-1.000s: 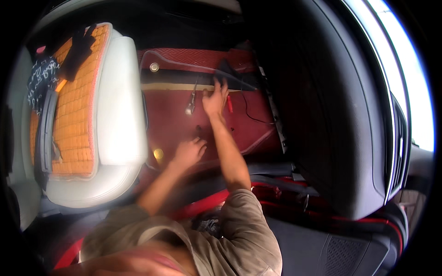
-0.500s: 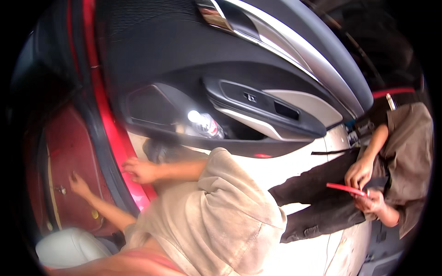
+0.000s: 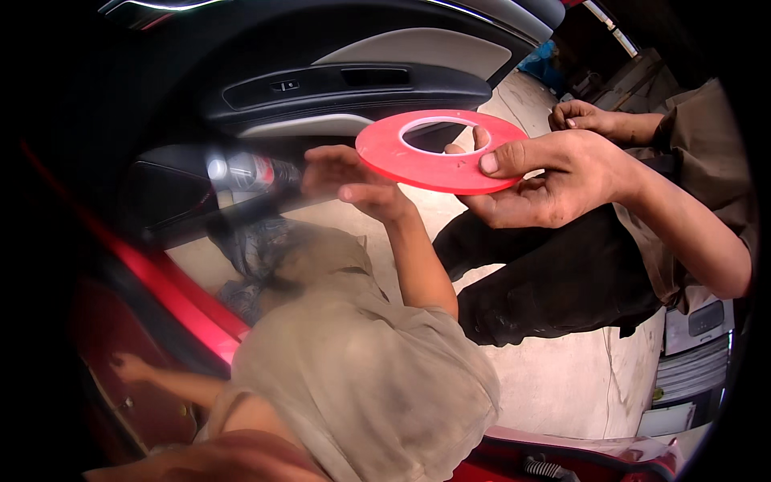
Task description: The person removes a car door panel using a red pry tool, disconnects wiring, and then applies red tape to the door frame. The person handles the door panel, wiring harness, and tape while working inside the vehicle.
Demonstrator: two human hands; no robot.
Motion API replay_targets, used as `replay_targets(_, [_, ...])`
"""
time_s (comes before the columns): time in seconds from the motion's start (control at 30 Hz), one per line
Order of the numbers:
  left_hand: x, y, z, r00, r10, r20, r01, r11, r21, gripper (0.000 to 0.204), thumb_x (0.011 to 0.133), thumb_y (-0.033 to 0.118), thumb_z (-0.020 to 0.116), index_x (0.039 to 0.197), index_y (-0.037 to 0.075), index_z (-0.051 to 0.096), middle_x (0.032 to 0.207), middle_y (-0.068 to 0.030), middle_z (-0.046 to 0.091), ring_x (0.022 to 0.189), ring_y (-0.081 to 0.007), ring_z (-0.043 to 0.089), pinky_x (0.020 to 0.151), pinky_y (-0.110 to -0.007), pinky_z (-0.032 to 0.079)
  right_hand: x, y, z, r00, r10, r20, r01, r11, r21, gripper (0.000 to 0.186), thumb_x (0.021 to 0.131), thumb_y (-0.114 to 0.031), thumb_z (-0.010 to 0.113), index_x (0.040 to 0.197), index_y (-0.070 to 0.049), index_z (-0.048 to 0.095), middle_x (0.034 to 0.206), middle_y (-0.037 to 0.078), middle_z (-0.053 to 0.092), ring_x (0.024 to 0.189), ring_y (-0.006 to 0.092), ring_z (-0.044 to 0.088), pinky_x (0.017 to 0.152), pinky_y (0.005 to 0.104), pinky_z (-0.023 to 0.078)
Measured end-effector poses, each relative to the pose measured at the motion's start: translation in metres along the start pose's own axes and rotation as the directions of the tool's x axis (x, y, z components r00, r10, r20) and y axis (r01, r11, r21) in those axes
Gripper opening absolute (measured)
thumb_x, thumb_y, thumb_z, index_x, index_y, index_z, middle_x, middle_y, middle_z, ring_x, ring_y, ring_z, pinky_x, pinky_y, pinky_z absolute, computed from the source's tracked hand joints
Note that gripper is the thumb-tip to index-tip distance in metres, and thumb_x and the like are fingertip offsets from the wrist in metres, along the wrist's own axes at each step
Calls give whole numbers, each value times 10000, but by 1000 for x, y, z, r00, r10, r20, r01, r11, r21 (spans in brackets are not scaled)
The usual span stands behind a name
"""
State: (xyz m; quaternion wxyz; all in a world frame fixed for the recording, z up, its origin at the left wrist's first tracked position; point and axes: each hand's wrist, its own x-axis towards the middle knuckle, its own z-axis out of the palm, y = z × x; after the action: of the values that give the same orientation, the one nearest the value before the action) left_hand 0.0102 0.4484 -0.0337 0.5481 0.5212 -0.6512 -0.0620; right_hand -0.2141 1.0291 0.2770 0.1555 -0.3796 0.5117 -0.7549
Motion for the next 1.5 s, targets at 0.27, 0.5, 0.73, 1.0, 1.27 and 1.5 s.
replay_targets(0.27, [10, 9, 17, 983, 183, -8, -180, 974, 136, 246, 859, 275, 606, 1021, 143, 737, 885, -87, 725, 763, -297, 695, 655, -438, 537, -52, -36, -10, 845, -346, -408, 393, 919, 36, 742, 830, -265, 703, 1429, -64, 313, 1345, 270, 449, 1184, 404, 539, 939, 506, 502])
replay_targets(0.5, [3, 15, 13, 971, 240, -9, -236, 961, 142, 247, 836, 300, 618, 1012, 182, 745, 854, -67, 719, 720, -286, 683, 629, -441, 528, -41, -26, -45, 845, -355, -399, 396, 918, 23, 521, 861, -62, 670, 1324, -78, 433, 1194, 237, 578, 1072, 352, 638, 892, 449, 578])
replay_targets(0.73, [7, 58, 3, 897, 432, -91, -438, 898, -50, 176, 845, 162, 654, 993, 143, 745, 833, -76, 707, 634, -249, 641, 564, -376, 508, -1, 35, -23, 987, 154, -38, -149, 983, 106, 489, 787, -2, 729, 1216, -37, 496, 908, 127, 627, 926, 247, 669, 822, 380, 563])
replay_targets(1.0, [-25, 256, -132, 916, 266, 299, 112, 546, -830, 354, 934, 170, 599, 1211, -52, 599, 987, -106, 678, 739, -108, 564, 658, -224, 442, 38, 99, 42, 966, 250, 67, -228, 944, -238, 397, 731, 68, 740, 1095, 6, 594, 982, 54, 650, 889, 99, 632, 782, 255, 528])
replay_targets(1.27, [-126, 324, -247, 612, 462, 642, 468, 444, -764, 574, 888, 357, 695, 1235, -81, 564, 1131, -205, 654, 1054, -300, 634, 946, -410, 475, 69, 129, 89, 920, -307, 245, 374, 873, -312, 414, 710, 90, 775, 1085, 24, 615, 811, 59, 594, 702, 114, 558, 663, 246, 499])
replay_targets(1.5, [-135, 331, -274, 610, 366, 702, 653, 269, -708, 589, 889, 350, 688, 1250, -94, 549, 1114, -217, 646, 1061, -295, 632, 948, -411, 477, 82, 125, 111, 850, -340, 402, 429, 890, -155, 433, 683, 74, 792, 1082, 24, 631, 917, 90, 615, 826, 145, 597, 733, 271, 509])
